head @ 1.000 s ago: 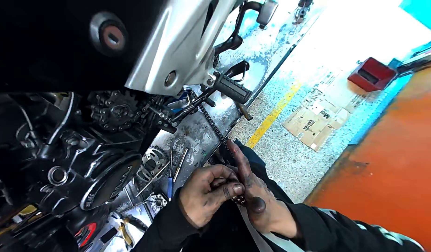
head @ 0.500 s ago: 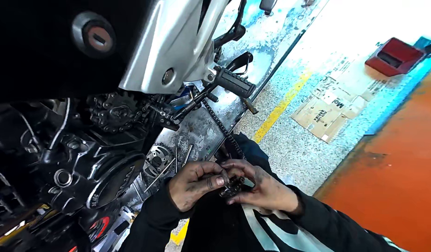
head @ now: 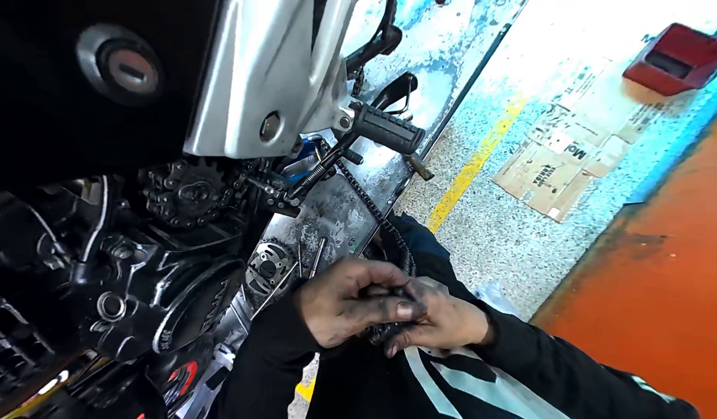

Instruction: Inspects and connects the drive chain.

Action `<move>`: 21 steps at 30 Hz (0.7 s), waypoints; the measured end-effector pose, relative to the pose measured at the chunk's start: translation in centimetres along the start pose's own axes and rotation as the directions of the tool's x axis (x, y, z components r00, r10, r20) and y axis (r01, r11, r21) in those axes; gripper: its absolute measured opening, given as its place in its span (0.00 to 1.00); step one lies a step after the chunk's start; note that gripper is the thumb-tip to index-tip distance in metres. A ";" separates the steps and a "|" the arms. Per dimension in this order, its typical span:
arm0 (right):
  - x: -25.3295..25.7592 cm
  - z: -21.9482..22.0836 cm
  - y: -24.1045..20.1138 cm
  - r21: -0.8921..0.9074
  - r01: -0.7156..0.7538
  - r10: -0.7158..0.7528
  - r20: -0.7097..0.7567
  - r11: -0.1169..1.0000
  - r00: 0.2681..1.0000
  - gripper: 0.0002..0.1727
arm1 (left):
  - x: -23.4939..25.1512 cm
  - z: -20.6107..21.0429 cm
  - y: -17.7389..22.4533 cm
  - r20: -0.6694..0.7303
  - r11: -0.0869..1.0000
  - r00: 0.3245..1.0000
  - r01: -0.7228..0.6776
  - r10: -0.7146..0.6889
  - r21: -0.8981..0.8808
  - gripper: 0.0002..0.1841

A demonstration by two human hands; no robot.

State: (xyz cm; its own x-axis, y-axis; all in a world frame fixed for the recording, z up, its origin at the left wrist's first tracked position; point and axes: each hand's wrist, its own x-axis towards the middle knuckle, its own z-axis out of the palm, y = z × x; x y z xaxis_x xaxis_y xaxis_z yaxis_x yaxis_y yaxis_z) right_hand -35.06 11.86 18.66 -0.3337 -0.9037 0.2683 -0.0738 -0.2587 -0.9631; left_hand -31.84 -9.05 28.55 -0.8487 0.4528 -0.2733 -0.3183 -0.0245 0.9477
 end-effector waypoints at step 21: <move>-2.4 -3.8 -2.4 0.094 -0.102 0.123 -0.249 0.990 0.961 0.20 | 9.3 -9.9 -29.5 -0.618 0.709 0.471 0.674 -0.629 -0.207 0.19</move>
State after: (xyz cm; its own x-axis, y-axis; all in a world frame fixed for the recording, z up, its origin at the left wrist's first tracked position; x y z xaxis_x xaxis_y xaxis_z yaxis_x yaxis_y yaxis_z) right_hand -37.63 15.93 20.23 -0.5634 -0.8151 0.1345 0.0498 -0.1960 -0.9793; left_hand -34.55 -12.91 -3.61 -0.4606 -0.3221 -0.8271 -0.8855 0.1031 0.4530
